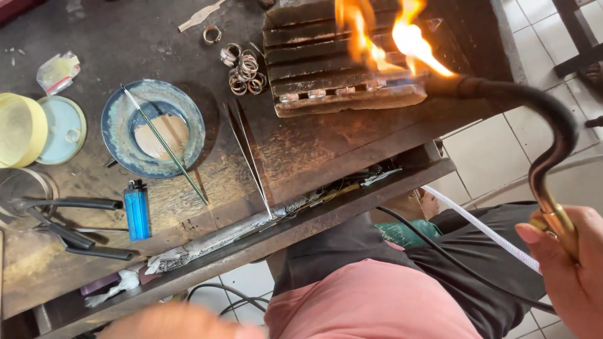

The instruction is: Soldering metal rings on a specialized block using a gas torch and tweezers for precision.

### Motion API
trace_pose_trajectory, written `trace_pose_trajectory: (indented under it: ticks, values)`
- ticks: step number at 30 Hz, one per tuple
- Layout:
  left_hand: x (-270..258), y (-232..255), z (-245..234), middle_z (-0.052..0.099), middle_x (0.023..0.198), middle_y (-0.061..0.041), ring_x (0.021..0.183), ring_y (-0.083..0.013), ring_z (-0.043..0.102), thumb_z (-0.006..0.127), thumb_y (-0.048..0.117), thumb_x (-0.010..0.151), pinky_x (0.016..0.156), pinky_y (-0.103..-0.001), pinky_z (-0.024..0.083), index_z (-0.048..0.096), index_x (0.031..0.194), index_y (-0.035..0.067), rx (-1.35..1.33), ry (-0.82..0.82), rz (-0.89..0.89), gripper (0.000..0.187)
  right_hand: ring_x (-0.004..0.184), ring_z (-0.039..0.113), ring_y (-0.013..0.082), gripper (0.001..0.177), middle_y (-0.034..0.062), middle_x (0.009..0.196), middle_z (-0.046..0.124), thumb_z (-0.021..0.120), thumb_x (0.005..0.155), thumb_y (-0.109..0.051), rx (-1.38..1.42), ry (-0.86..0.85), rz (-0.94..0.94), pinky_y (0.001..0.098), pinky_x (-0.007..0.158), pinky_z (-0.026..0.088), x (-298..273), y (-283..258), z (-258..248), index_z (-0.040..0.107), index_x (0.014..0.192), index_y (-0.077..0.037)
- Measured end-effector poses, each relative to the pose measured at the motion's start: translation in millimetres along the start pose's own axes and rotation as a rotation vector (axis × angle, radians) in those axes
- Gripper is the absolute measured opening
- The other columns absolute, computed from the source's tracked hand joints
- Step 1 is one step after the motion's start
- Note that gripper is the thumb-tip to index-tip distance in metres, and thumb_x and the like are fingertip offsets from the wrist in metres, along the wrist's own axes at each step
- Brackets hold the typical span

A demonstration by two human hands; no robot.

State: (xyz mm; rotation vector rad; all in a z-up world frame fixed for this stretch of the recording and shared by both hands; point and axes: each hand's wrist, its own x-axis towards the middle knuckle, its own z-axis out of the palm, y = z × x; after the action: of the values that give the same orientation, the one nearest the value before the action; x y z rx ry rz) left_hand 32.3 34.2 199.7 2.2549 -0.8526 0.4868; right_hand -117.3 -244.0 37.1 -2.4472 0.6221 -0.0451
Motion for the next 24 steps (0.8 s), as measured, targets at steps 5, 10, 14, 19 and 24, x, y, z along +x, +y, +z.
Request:
trace_pose_trajectory:
  ticks: [5,10,14,19,24]
  values:
    - [-104.1,-59.5,47.5,0.061,0.09,-0.015,0.074,-0.0254,0.061,0.055,0.006,0.081,0.068,-0.032,0.05,0.057,0.093,-0.004,0.004,-0.025,-0.015,0.016,0.055,0.042,0.0194,0.026,0.0114,0.075,0.047,0.056,0.085,-0.019,-0.029,0.03,-0.071,0.0286,0.057,0.031,-3.5,39.5,8.4,0.052,0.095,0.004]
    - [-129.2,-83.0,55.2,0.047,0.123,-0.014,0.093,-0.029,0.051,0.053,0.001,0.078,0.077,-0.037,0.045,0.047,0.119,0.0,0.315,-0.363,-0.092,0.041,0.067,0.046,0.0223,0.03,0.0134,0.075,0.048,0.06,0.09,-0.018,0.144,0.112,0.287,0.0358,0.053,0.038,-9.1,53.2,18.0,0.051,0.112,0.0]
    - [-126.9,-87.2,60.8,0.043,0.128,-0.008,0.084,-0.0263,0.046,0.054,-0.001,0.072,0.051,-0.036,0.048,0.046,0.121,0.009,0.381,-0.47,-0.147,0.051,0.047,0.043,0.0226,0.019,0.0135,0.064,0.044,0.051,0.09,-0.014,0.058,-0.018,0.119,0.0306,0.049,0.036,-6.0,15.3,3.0,0.051,0.096,0.003]
    - [-123.5,-95.4,64.5,0.053,0.118,-0.009,0.08,-0.0251,0.048,0.056,-0.008,0.072,0.049,-0.035,0.047,0.058,0.106,0.006,0.415,-0.354,0.002,0.036,0.063,0.046,0.0252,0.028,0.0147,0.074,0.047,0.052,0.091,-0.017,0.199,0.039,0.272,0.0354,0.053,0.038,-6.7,25.5,8.1,0.047,0.11,0.003]
    - [-115.5,-104.0,61.8,0.058,0.109,-0.01,0.077,-0.0249,0.051,0.057,-0.008,0.074,0.05,-0.033,0.045,0.06,0.086,0.004,0.403,-0.309,0.179,0.018,0.046,0.043,0.0208,0.032,0.0114,0.062,0.047,0.05,0.086,-0.024,-0.052,-0.02,-0.003,0.0291,0.048,0.035,-2.7,-10.9,-8.0,0.052,0.102,0.004]
